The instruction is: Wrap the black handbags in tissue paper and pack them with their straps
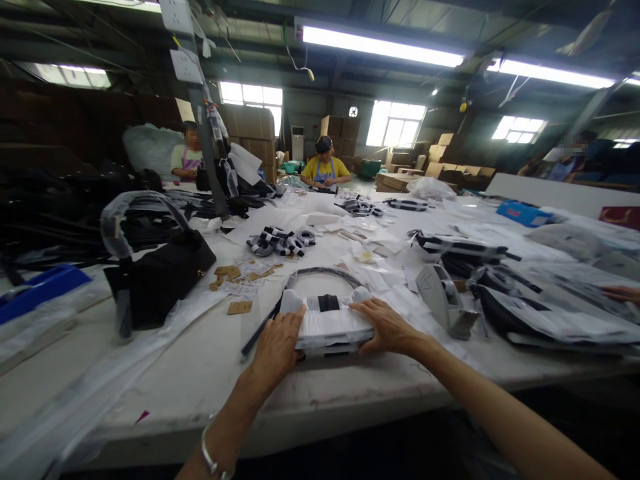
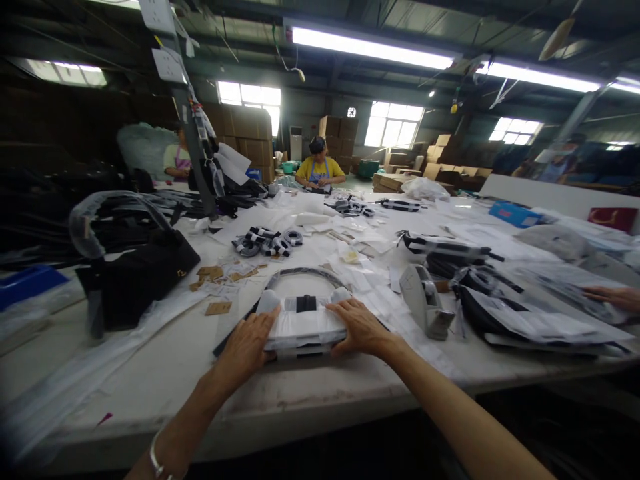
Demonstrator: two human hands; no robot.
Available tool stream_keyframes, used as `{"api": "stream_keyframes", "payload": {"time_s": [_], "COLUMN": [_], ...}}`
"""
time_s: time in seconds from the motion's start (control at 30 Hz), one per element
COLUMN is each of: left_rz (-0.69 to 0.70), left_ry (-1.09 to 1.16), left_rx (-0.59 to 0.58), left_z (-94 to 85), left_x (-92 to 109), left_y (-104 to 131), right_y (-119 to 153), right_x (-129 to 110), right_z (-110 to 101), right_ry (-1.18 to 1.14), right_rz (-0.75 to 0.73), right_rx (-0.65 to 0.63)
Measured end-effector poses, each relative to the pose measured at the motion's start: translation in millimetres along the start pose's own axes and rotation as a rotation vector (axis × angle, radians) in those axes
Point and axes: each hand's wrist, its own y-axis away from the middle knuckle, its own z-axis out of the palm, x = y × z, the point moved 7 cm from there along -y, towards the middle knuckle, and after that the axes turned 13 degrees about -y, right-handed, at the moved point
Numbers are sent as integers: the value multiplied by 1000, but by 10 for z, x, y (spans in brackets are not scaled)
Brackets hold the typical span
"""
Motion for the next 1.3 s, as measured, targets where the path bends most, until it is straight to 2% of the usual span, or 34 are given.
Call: {"api": "stream_keyframes", "payload": {"time_s": [0.17, 0.27, 0.33, 0.37, 0.43, 0.47, 0.5, 0.53, 0.6, 0.67, 0.73, 0.83, 0.93, 1.03, 1.07, 1.13, 1.2, 1.23, 1.3], "left_rz": [-36, -38, -50, -80, -214, -303, -388, -462, -547, -565, -559, -538, -530, -435, -372, -271, -297, -336, -440], "left_ry": [-48, 15, 138, 234, 481, 611, 731, 835, 1003, 1118, 1163, 1094, 1014, 965, 947, 914, 857, 767, 443], "left_rx": [183, 278, 318, 323, 304, 282, 253, 222, 170, 145, 140, 163, 258, 330, 305, 179, 58, 64, 134], "left_z": [10, 50, 117, 170, 317, 405, 492, 567, 658, 676, 668, 683, 732, 700, 663, 573, 464, 375, 191], "left_x": [58, 31, -51, -126, -341, -458, -562, -648, -756, -799, -799, -723, -585, -437, -402, -426, -661, -851, -1273], "left_y": [94, 160, 190, 194, 188, 183, 179, 175, 165, 159, 167, 212, 341, 525, 570, 622, 623, 595, 488], "right_y": [-14, 4, 94, 177, 421, 559, 683, 784, 896, 899, 802, 596, 493, 520, 550, 600, 571, 532, 446], "right_x": [-31, -113, -238, -303, -368, -355, -322, -289, -321, -456, -553, -598, -598, -602, -589, -506, -376, -327, -283], "right_z": [-3, -104, -249, -335, -459, -434, -325, -133, 398, 833, 1051, 1116, 1108, 1156, 1173, 1128, 896, 719, 371], "right_ry": [-12, -19, -55, -97, -256, -388, -559, -766, -1227, -1612, -1850, -2009, -2028, -1979, -1917, -1665, -1291, -1106, -831], "right_rz": [9, 19, 1, 1, 82, 171, 289, 421, 659, 797, 853, 874, 899, 919, 930, 901, 747, 644, 477], "right_rx": [-11, 13, 119, 216, 459, 546, 579, 556, 370, 213, 194, 290, 360, 278, 216, 110, 127, 184, 300]}}
